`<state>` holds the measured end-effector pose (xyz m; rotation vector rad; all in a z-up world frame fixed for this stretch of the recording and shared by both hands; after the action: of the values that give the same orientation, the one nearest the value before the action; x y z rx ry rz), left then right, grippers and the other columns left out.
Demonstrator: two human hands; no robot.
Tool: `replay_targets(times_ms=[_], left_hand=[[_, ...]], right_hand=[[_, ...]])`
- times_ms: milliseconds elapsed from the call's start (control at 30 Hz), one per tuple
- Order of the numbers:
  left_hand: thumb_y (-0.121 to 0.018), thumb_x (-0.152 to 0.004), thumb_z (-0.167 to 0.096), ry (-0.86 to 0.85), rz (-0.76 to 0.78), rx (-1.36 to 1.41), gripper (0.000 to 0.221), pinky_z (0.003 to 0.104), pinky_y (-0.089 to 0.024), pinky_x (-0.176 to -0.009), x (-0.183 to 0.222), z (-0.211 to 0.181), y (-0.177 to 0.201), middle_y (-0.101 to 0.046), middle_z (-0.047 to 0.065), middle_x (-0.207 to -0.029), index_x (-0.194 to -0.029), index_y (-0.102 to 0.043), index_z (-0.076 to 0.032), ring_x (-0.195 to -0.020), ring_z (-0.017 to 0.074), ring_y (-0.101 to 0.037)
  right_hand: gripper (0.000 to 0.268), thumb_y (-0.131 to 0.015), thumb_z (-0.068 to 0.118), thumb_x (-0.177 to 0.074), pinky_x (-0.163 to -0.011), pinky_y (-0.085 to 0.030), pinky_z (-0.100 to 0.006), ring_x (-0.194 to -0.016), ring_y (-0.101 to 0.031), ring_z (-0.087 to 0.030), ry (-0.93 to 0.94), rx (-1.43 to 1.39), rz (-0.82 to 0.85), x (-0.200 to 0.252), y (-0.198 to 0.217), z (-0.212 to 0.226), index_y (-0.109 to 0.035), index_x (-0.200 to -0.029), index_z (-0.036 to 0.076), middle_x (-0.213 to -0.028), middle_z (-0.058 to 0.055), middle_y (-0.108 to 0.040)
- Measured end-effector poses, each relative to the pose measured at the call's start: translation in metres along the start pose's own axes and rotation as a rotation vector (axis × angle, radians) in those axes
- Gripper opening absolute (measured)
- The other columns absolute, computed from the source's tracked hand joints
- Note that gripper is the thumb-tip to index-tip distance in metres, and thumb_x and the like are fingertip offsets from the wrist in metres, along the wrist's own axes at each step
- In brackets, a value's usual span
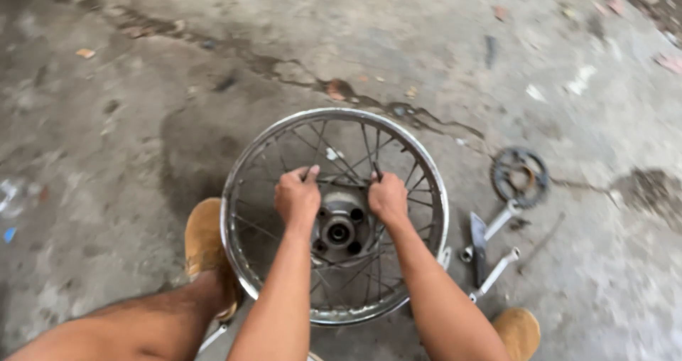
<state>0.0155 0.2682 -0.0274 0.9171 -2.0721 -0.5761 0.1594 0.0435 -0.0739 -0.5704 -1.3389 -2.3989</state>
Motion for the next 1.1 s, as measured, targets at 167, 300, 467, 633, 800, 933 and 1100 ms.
replay_targets(times_ms=[167,300,467,633,800,933,1100], left_hand=[[-0.066,-0.093,-0.050,0.118,-0.094,0.060,0.031,0.050,-0.056,-0.097,-0.015,0.032,0.049,-0.079,0.010,-0.107,-0.112,-0.081,-0.030,-0.113,0.0373,-0.071],[-0.066,-0.093,-0.051,0.202,-0.117,0.139,0.034,0.050,-0.055,-0.099,-0.040,0.069,0.085,-0.079,0.010,-0.110,-0.116,-0.080,-0.030,-0.115,0.0365,-0.071],[-0.065,-0.094,-0.050,0.292,-0.160,0.219,0.036,0.050,-0.054,-0.102,-0.065,0.105,0.124,-0.078,0.013,-0.115,-0.120,-0.079,-0.029,-0.118,0.0372,-0.069],[-0.064,-0.096,-0.047,0.281,-0.162,0.264,0.036,0.051,-0.054,-0.102,-0.088,0.132,0.129,-0.077,0.015,-0.116,-0.121,-0.078,-0.026,-0.120,0.0386,-0.069],[-0.057,-0.100,-0.045,0.252,-0.010,0.266,0.040,0.054,-0.050,-0.108,-0.109,0.131,0.106,-0.074,0.017,-0.126,-0.132,-0.072,-0.027,-0.127,0.0394,-0.064],[-0.055,-0.101,-0.045,0.212,0.057,0.246,0.043,0.055,-0.048,-0.110,-0.128,0.135,0.082,-0.072,0.017,-0.130,-0.137,-0.069,-0.026,-0.130,0.0385,-0.062],[-0.053,-0.101,-0.045,0.198,0.120,0.220,0.050,0.056,-0.045,-0.113,-0.121,0.133,0.065,-0.070,0.016,-0.136,-0.143,-0.064,-0.021,-0.136,0.0376,-0.058]], right_hand=[[0.043,-0.046,0.036,-0.103,-0.095,-0.052,-0.060,-0.114,-0.066,-0.050,0.158,0.077,0.084,-0.001,-0.035,0.071,-0.079,-0.104,0.009,-0.103,-0.029,-0.074],[0.044,-0.047,0.037,-0.101,-0.099,-0.050,-0.061,-0.116,-0.064,-0.051,0.290,0.153,0.153,0.007,-0.071,0.135,-0.079,-0.106,0.006,-0.106,-0.030,-0.073],[0.044,-0.045,0.035,-0.102,-0.098,-0.050,-0.061,-0.116,-0.064,-0.051,0.396,0.211,0.218,0.013,-0.122,0.193,-0.079,-0.104,0.007,-0.106,-0.031,-0.073],[0.045,-0.043,0.032,-0.103,-0.100,-0.049,-0.061,-0.117,-0.063,-0.052,0.450,0.256,0.268,0.007,-0.161,0.208,-0.077,-0.108,0.002,-0.108,-0.033,-0.072],[0.043,-0.045,0.031,-0.103,-0.101,-0.050,-0.058,-0.116,-0.064,-0.050,0.389,0.255,0.253,-0.009,-0.164,0.204,-0.077,-0.108,0.003,-0.107,-0.033,-0.073],[0.042,-0.047,0.031,-0.103,-0.100,-0.050,-0.059,-0.116,-0.064,-0.050,0.374,0.208,0.241,-0.041,-0.177,0.185,-0.077,-0.107,0.003,-0.106,-0.033,-0.072],[0.039,-0.050,0.034,-0.104,-0.094,-0.053,-0.055,-0.108,-0.069,-0.046,0.348,0.170,0.225,-0.062,-0.186,0.153,-0.078,-0.103,0.007,-0.096,-0.027,-0.075]])
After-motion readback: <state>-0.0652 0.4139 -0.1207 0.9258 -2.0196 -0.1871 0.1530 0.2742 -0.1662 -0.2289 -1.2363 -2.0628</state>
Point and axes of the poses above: each hand's wrist, its own x-axis away from the middle knuckle, its own y-axis out of the back of the hand, z = x × y, the point moved 9 cm from there along -x, towards the middle knuckle
